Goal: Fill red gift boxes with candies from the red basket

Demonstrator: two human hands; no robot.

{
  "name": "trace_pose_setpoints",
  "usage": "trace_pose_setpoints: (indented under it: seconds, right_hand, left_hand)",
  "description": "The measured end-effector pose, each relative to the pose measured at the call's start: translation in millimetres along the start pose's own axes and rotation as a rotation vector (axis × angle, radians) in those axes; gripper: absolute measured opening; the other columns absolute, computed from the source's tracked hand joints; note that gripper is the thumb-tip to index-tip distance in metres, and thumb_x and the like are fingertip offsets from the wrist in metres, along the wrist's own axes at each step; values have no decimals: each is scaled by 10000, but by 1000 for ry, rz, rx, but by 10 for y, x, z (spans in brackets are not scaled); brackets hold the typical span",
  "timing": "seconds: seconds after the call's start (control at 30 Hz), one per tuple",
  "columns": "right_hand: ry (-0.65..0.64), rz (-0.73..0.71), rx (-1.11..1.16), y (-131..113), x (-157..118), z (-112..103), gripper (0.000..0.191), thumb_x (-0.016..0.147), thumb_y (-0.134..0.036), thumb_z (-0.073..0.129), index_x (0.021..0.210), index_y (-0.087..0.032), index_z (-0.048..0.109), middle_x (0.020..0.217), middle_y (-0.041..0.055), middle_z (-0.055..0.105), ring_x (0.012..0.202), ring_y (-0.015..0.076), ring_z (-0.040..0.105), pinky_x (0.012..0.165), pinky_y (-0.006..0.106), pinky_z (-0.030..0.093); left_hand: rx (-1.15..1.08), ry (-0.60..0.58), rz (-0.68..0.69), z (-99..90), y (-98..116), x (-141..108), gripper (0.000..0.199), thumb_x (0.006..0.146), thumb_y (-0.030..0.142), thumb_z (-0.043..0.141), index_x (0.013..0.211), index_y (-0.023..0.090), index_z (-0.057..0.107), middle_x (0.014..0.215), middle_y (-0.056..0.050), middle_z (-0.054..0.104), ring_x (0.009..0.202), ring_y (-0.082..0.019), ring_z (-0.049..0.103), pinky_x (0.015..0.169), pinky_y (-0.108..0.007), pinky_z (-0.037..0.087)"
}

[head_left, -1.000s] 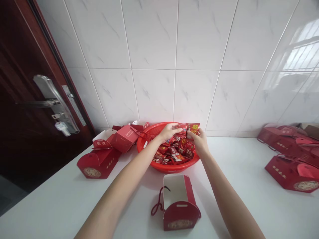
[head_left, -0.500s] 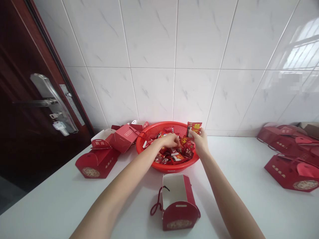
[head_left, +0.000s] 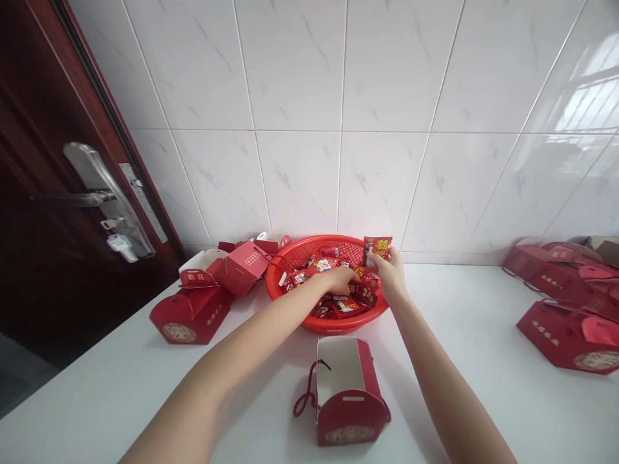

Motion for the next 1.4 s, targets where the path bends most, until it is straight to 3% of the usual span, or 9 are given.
trace_pose_setpoints:
  seconds: [0.13,0.23,0.4,0.57,0.7,0.87,1.07,1.4]
  right_hand:
    - [2,-2,-4,8,7,-3,273,599,-274,724,818,-231,566,770,-18,684,735,206,664,654,342,560]
    - [-3,-8,-6,2,-4,-1,267,603,-275,727,815,-231,570,772,-19,684,742,205,665,665,340,558]
    - [-11,-12,3,-26,-26,4,253,612,-274,723,809,-230,571,767,-22,689,736,197,662,701,351,571]
    - [-9,-10,19,-50,-44,11,264,618,-281,723,834,-229,580,807,-15,707,755,201,672,698,348,575]
    - [21,-8,25,-54,-44,5,253,617,-277,705,828,-231,575,776,-20,694,725,187,658,661,324,562]
    - [63,1,26,-45,-36,-6,241,627,-275,686,828,-241,557,772,-32,682,728,183,659,653,311,558]
    - [28,46,-3,-46,-59,19,230,639,-258,688,830,-237,562,768,-28,685,733,197,673,671,339,576]
    - [-69,82,-8,-69,-93,89,221,635,-259,717,816,-235,592,763,-14,724,721,203,691,624,321,571]
  left_hand:
    - [75,35,9,-16,34,-1,132,714,90,659,756,198,724,845,-46,741,830,-234,676,728,-273,466]
    - [83,91,-12,-61,30,-14,49,792,172,647,780,193,689,830,-55,718,821,-242,664,707,-288,449]
    - [-6,173,-57,-121,-12,-23,89,837,269,639,871,189,659,838,-43,695,816,-237,649,634,-281,402]
    - [-179,249,-82,-172,-80,-27,121,758,266,709,732,197,614,694,8,636,717,-201,619,596,-268,379]
    - [-375,369,-85,-285,-181,-14,183,720,299,736,676,193,595,693,15,640,740,-195,612,653,-274,417]
    - [-696,497,-57,-429,-299,30,217,779,367,681,761,152,658,799,-28,706,802,-181,643,792,-308,481]
    - [-971,507,8,-458,-268,8,299,735,413,751,829,133,707,888,-61,738,849,-175,668,885,-336,495]
    - [-1119,532,79,-446,-241,10,273,696,345,831,806,124,716,834,-39,731,812,-146,654,889,-322,487]
Point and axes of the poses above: each hand's wrist, its own x-axis towards the middle knuckle, its own z-axis out of the palm, y = z × x, the point moved 5 cm from there along x, towards the middle knuckle
